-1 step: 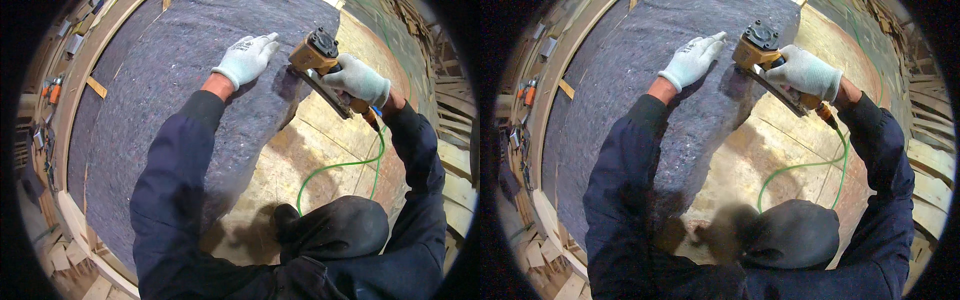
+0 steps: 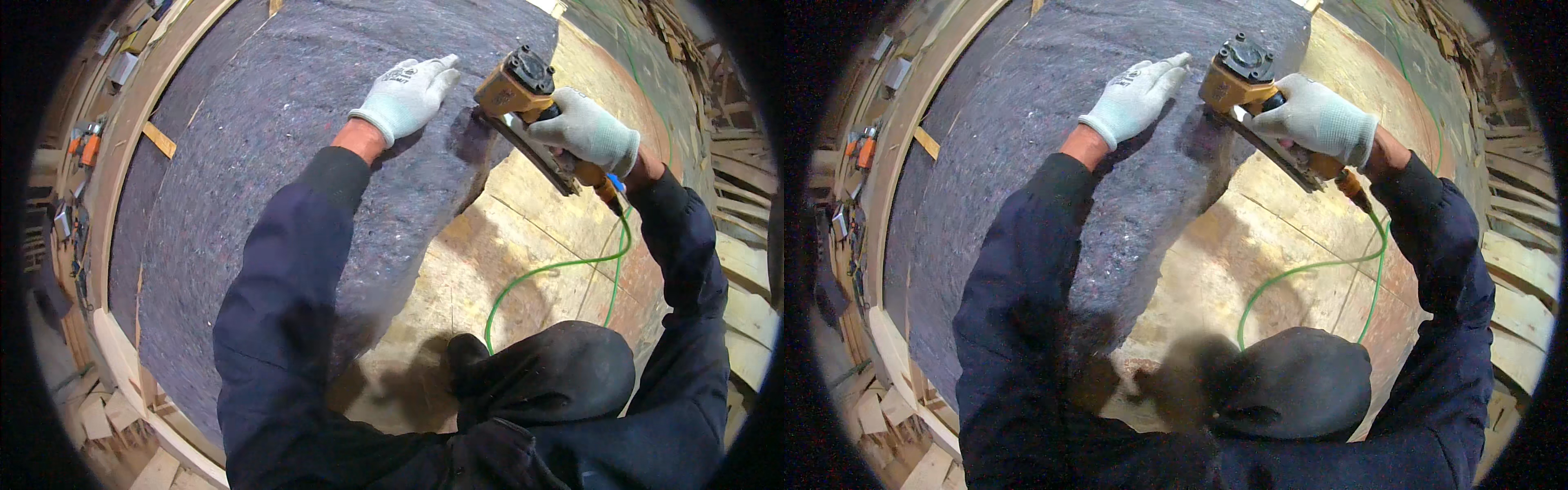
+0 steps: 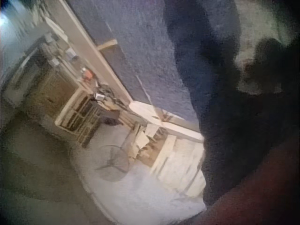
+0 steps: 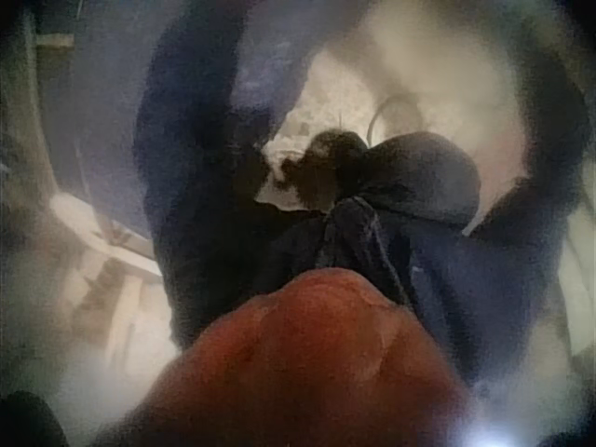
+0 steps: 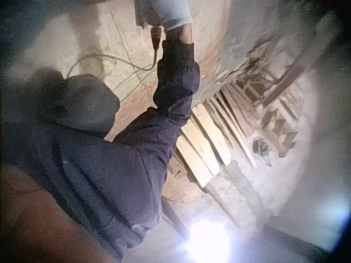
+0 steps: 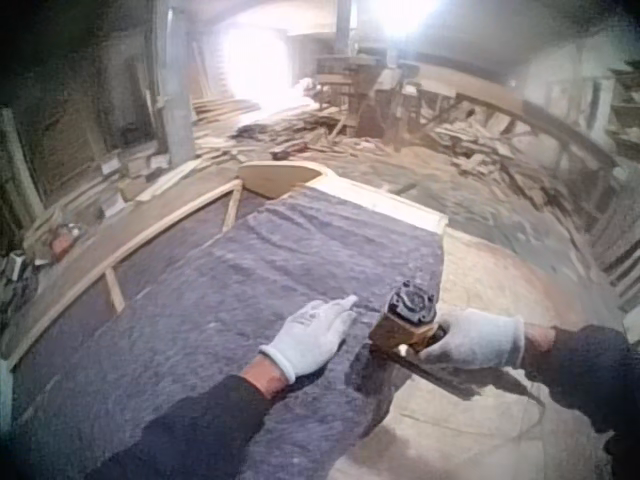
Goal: The person kneels on the floor and uses a pneumatic nail gun to fasten a dark insulation mat onto a curved wooden frame. They repeatedly position the mat, drive nails along the edges, and trim excess material with a utility knife.
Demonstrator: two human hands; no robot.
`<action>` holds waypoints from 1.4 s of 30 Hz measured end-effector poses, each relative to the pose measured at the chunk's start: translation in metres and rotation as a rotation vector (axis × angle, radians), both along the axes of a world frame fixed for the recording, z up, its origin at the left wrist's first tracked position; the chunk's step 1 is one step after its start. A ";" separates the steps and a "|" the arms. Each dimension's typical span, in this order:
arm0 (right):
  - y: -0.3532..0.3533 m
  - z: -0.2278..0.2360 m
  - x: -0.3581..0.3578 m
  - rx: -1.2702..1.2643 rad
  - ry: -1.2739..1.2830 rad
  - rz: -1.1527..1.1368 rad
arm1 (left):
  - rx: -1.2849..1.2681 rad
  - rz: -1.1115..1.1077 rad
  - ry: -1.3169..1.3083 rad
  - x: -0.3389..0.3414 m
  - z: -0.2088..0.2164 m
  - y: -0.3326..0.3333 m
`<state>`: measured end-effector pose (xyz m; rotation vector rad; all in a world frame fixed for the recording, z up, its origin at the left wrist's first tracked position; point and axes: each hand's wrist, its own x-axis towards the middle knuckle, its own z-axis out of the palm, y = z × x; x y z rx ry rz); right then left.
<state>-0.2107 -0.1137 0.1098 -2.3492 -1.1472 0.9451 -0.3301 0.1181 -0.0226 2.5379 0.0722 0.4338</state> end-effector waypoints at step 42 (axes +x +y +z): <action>0.354 -0.009 -0.002 0.223 0.262 0.418 | 0.002 0.984 0.505 -0.240 0.005 0.263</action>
